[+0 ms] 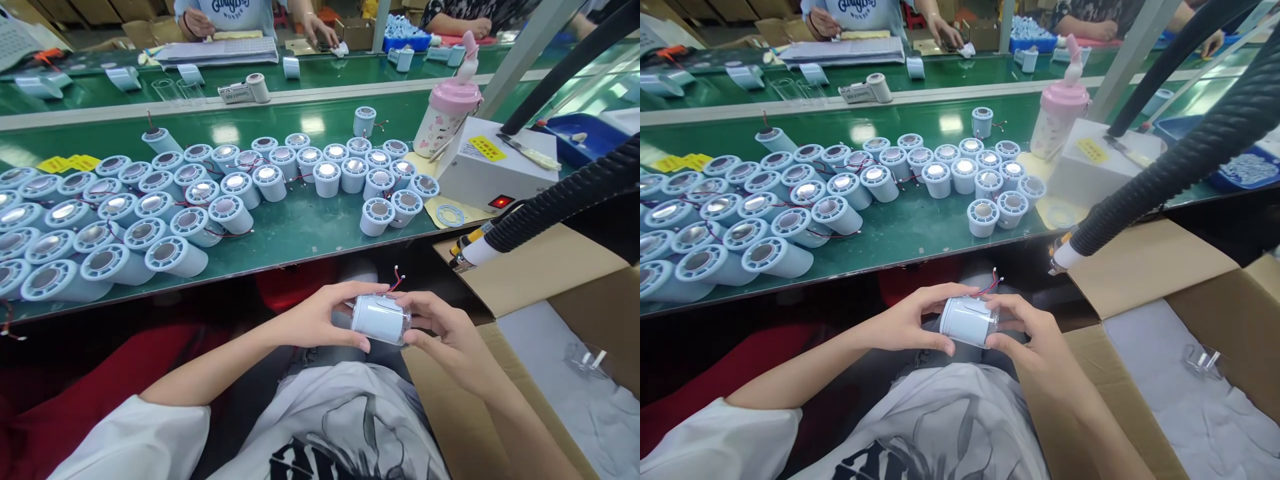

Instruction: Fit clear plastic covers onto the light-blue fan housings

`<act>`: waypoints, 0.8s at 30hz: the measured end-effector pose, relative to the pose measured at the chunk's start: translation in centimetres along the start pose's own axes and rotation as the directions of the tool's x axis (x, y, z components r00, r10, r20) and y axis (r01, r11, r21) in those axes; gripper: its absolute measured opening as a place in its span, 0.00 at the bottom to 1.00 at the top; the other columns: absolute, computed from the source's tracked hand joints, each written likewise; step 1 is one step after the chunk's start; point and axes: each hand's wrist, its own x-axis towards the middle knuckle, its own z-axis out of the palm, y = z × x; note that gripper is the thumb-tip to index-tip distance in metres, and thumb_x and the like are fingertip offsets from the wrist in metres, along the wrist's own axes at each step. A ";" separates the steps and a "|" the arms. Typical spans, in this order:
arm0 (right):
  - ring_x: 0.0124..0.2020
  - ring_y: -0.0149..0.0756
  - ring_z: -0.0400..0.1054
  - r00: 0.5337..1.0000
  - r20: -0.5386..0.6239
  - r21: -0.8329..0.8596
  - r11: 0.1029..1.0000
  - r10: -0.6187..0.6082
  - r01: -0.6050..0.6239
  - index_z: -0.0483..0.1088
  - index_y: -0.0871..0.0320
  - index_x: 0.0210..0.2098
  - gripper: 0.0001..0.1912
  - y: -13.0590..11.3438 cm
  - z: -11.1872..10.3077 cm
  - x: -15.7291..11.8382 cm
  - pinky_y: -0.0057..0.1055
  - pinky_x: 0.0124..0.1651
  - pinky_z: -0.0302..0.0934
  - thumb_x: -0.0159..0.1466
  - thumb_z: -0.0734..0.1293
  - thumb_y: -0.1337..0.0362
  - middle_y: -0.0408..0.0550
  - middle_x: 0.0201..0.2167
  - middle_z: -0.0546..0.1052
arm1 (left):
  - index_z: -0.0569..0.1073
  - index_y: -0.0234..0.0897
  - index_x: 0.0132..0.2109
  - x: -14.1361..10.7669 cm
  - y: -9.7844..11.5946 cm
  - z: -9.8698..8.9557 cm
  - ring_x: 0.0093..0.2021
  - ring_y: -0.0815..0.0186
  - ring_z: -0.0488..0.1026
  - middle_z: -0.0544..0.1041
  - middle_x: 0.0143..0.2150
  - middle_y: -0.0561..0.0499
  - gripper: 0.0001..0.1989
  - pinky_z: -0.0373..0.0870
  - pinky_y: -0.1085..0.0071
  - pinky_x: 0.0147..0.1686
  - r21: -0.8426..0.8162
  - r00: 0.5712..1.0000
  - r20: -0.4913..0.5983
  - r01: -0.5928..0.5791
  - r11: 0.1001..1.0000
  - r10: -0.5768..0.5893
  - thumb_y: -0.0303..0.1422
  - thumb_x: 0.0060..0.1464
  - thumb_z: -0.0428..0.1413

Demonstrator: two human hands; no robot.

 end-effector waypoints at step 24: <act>0.24 0.30 0.72 0.961 0.060 0.386 0.882 0.269 -0.271 0.63 0.56 0.39 0.20 0.5 0.9 1.1 0.27 0.27 0.70 0.61 0.65 0.46 0.40 0.25 0.74 | 0.65 0.45 0.62 -0.4 0.5 0.1 0.60 0.57 0.65 0.67 0.60 0.44 0.36 0.68 0.65 0.53 0.112 0.997 0.009 -0.075 0.991 0.074 0.33 0.45 0.66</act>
